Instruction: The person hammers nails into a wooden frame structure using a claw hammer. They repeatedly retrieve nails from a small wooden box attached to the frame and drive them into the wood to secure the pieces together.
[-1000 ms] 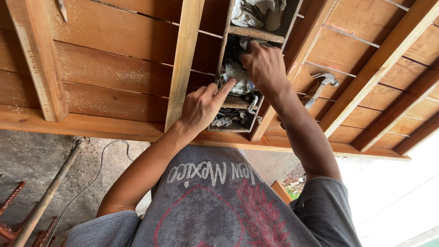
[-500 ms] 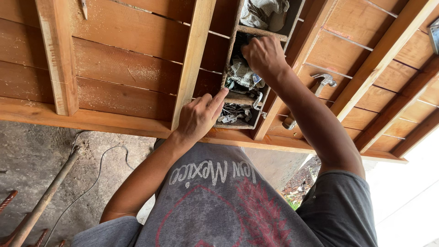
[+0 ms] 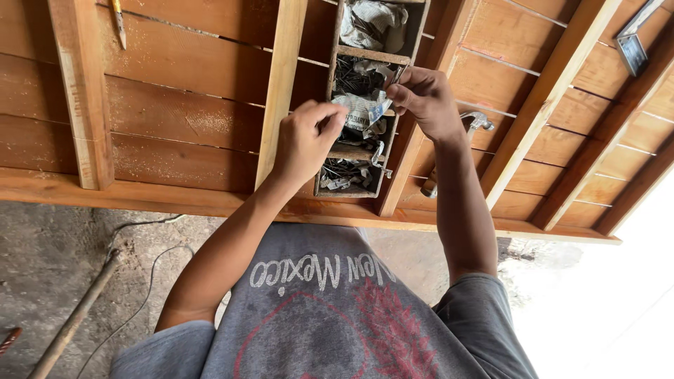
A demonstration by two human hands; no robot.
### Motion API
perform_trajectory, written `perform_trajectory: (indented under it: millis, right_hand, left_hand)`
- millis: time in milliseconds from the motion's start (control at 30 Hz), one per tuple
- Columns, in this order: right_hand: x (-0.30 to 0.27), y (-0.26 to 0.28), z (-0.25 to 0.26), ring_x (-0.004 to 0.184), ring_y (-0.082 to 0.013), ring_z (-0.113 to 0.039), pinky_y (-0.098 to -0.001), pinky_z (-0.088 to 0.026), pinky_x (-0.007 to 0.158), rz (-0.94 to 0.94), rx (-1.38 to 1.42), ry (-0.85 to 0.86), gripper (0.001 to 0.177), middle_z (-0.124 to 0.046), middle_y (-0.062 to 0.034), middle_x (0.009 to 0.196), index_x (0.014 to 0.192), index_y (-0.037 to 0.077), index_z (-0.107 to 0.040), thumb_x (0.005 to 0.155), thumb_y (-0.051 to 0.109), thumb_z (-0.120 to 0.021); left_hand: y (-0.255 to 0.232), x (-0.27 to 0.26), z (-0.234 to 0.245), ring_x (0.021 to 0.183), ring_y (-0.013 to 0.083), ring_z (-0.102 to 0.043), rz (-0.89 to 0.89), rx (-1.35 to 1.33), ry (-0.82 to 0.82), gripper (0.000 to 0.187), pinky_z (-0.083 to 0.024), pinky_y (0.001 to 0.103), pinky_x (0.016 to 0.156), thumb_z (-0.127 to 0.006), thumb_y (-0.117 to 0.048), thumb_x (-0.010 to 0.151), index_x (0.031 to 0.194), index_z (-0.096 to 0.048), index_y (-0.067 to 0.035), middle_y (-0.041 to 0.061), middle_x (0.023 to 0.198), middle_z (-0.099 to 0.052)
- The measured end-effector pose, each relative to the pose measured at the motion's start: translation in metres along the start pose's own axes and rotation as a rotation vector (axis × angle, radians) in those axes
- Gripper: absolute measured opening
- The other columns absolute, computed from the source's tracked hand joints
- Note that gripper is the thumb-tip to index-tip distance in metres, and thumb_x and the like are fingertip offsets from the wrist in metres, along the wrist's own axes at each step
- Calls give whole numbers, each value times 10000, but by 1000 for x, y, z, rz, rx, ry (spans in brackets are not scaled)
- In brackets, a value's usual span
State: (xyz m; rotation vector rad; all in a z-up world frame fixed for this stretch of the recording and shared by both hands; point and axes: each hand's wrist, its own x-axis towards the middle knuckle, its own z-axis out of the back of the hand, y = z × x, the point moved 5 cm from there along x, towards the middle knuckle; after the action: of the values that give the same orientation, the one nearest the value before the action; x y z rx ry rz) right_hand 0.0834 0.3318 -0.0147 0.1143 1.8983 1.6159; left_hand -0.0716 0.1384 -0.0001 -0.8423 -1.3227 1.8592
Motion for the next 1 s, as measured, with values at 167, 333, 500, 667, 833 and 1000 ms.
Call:
perform_trajectory:
  millis: [167,333,500,667,833,1000]
  right_hand:
    - [-1,-3,-6,686,-68,-615,-219,-517,641,-45,27,-9,175,-687,-9,801,994,25,-722,1002,195,-761]
    - [-3,-9,-8,719,-51,-624,-211,-535,663,-43,-5,20,178,-683,4,827,1007,36,-730,1014,211,-758]
    - [-3,-16,-5,735,-76,-666,-232,-572,668,-40,-16,25,230,-711,-24,840,1017,16,-736,1000,244,-752]
    - [-3,-22,-4,779,-107,-706,-255,-589,712,-44,-26,55,233,-743,-51,885,1064,16,-732,1046,245,-688]
    - [-4,-16,-7,795,-93,-702,-248,-593,729,-46,47,110,238,-749,-38,926,1116,16,-718,1067,238,-649]
    - [-9,-11,-10,656,-55,-642,-204,-524,543,-114,-26,54,283,-711,-21,805,1191,32,-736,1047,261,-655]
  left_hand:
    - [-9,37,-26,940,168,-739,-106,-151,18,167,-587,313,809,-722,-182,1033,1133,-763,-55,104,1026,-761]
    - [7,51,-53,910,184,-754,49,-161,96,279,-611,317,797,-797,-278,922,1105,-781,-68,103,992,-772]
    - [23,59,-64,906,151,-746,82,-279,123,239,-615,303,812,-783,-271,937,1045,-798,-59,75,975,-793]
    - [40,60,-69,852,99,-694,240,-446,190,214,-581,266,804,-752,-233,967,1020,-789,-29,50,939,-775]
    - [46,56,-68,835,76,-677,311,-423,183,209,-558,241,773,-726,-214,971,1030,-775,-19,28,931,-774]
    - [45,55,-60,818,95,-669,226,-307,152,231,-557,248,735,-712,-208,992,1095,-763,-8,49,911,-750]
